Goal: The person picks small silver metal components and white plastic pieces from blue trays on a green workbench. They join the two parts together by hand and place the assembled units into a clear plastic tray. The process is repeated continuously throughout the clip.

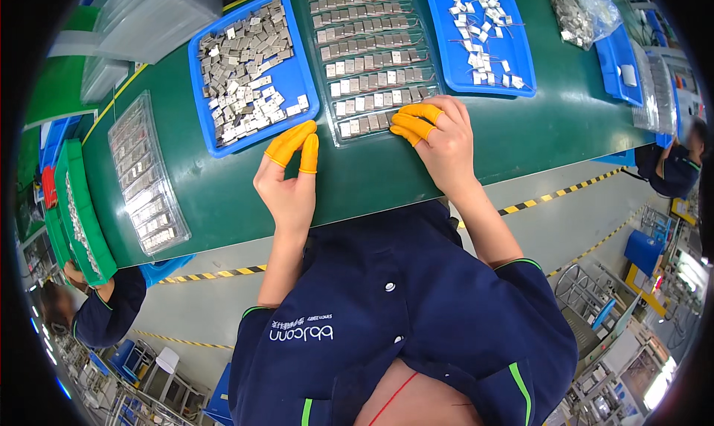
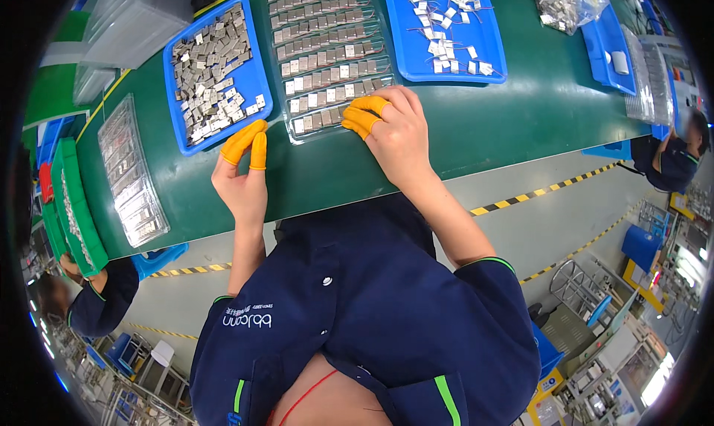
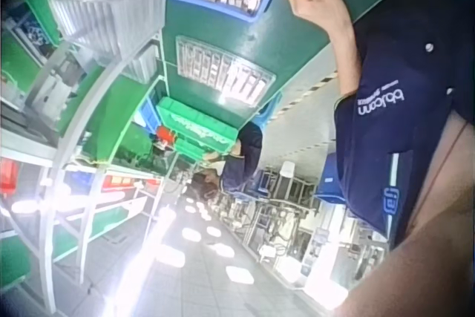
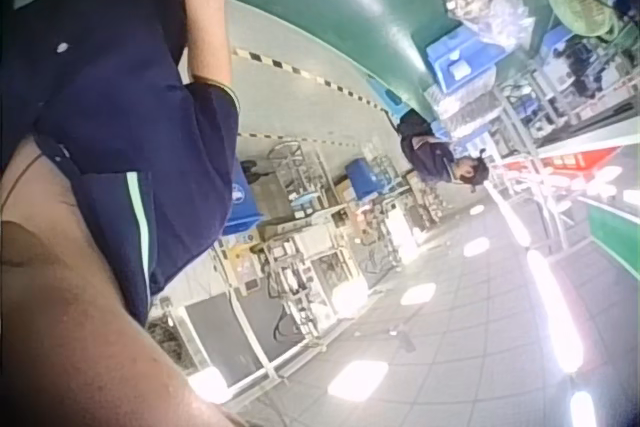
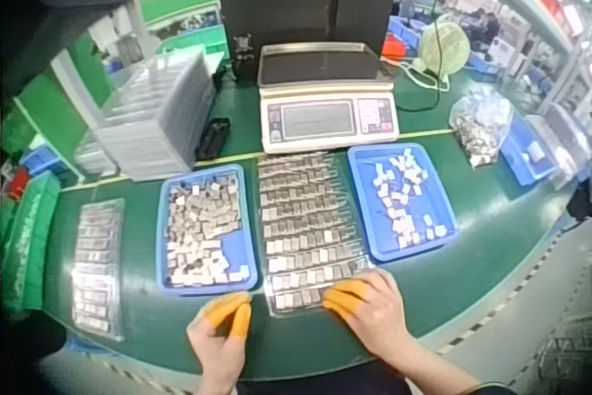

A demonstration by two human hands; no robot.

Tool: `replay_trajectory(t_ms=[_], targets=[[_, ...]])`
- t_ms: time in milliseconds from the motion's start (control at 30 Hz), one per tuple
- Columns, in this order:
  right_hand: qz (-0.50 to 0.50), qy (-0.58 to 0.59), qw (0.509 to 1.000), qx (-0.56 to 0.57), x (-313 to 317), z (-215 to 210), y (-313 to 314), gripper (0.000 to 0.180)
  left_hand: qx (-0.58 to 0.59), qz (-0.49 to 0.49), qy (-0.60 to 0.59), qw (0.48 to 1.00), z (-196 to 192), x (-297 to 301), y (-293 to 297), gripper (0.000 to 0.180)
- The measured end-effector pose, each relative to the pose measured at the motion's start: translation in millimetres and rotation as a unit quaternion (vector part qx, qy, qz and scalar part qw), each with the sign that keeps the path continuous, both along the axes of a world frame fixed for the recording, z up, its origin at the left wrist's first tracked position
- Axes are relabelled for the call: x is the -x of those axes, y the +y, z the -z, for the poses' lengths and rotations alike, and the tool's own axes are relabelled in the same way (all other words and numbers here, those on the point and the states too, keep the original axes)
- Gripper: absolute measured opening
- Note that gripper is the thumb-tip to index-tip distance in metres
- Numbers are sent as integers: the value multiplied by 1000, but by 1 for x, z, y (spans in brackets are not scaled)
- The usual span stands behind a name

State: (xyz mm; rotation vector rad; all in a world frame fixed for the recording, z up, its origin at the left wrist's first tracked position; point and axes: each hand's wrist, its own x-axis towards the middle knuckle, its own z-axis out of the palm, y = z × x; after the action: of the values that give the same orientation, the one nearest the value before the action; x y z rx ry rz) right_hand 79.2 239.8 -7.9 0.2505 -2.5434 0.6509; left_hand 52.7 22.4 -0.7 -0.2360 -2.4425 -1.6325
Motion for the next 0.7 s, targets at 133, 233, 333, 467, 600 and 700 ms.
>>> replay_trajectory(t_ms=[133,233,333,467,600,700], targets=[[2,-10,1000,19,0,-5,0,16,61,-4,62,996,-3,6,0,19],[27,13,998,58,1,-8,8,17,109,-16,103,989,-7,20,-7,20],[114,44,990,70,9,-8,39,18,137,-64,21,988,-12,35,-14,21],[209,-55,975,44,33,-24,84,25,250,-48,90,963,-15,57,-31,24],[214,-108,970,35,60,-22,102,26,288,-45,70,954,-12,71,-44,24],[195,-122,973,30,77,-13,108,25,320,-50,71,943,-5,78,-54,23]])
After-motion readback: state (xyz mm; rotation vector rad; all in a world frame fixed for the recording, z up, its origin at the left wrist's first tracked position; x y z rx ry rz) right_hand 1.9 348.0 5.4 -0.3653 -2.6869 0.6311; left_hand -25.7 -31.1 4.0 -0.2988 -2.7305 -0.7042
